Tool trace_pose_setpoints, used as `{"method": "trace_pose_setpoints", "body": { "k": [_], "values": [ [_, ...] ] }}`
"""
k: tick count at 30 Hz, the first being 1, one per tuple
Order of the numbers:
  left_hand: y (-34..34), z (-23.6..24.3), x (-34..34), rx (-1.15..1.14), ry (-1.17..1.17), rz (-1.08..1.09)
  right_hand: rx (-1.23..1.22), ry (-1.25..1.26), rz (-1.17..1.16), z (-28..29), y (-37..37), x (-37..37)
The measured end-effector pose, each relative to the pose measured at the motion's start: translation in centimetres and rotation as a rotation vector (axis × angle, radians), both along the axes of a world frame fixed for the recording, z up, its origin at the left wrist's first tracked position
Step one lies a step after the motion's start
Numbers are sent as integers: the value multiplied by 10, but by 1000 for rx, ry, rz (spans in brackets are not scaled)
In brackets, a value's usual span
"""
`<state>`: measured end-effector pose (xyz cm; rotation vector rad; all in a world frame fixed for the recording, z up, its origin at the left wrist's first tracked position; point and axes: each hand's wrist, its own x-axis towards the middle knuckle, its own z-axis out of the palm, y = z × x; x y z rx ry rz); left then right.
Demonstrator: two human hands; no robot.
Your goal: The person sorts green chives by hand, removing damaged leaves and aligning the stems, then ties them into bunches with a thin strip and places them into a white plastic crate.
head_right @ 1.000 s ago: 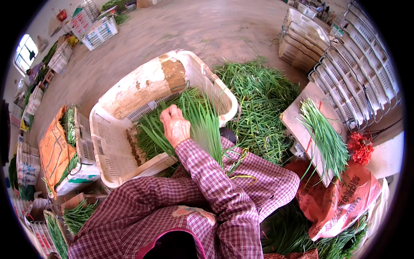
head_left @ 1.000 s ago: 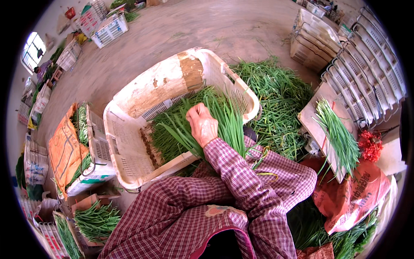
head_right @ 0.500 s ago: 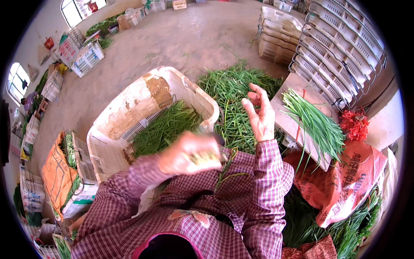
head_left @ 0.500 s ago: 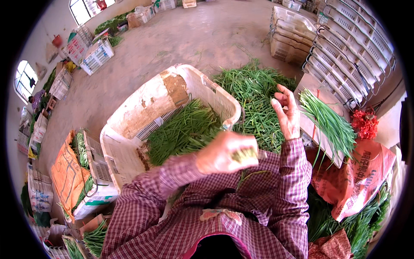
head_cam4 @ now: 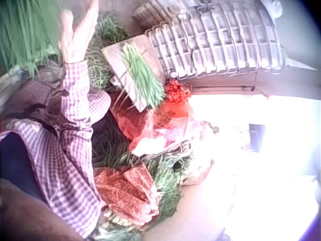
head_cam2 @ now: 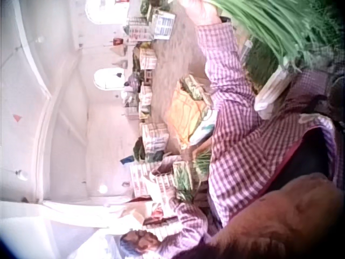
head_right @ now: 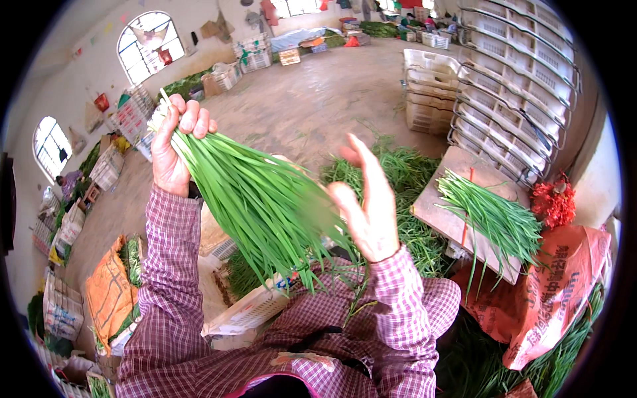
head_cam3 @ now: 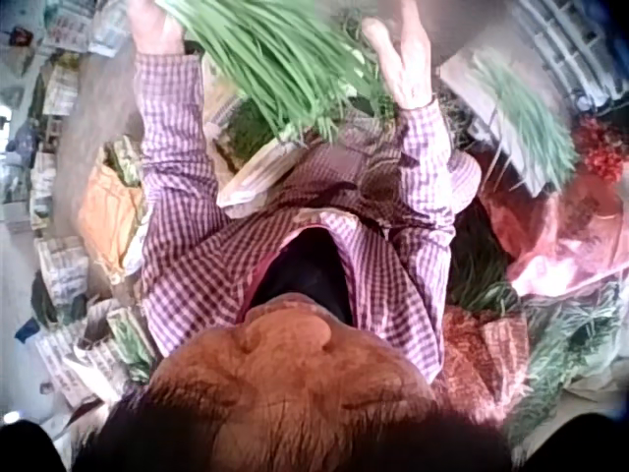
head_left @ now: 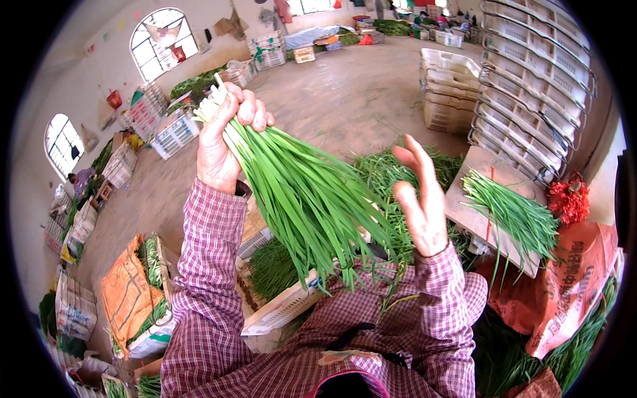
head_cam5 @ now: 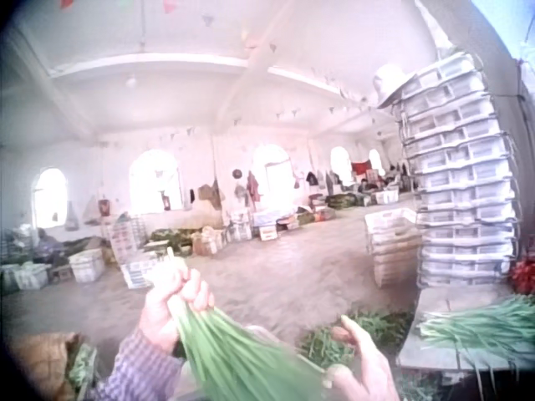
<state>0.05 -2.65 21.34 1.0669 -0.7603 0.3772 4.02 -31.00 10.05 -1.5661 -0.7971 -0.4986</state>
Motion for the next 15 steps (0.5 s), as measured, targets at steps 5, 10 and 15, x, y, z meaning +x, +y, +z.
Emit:
{"method": "trace_pose_setpoints", "body": {
  "k": [5,10,15],
  "values": [
    [-79,-9,-10,84,14,314,-100,-324,55,25,62,-21],
    [-126,1,-16,130,-159,229,136,-362,-127,24,64,-12],
    [-162,0,-3,-23,-274,-71,-28,-613,-442,51,-5,0]
  ]
}}
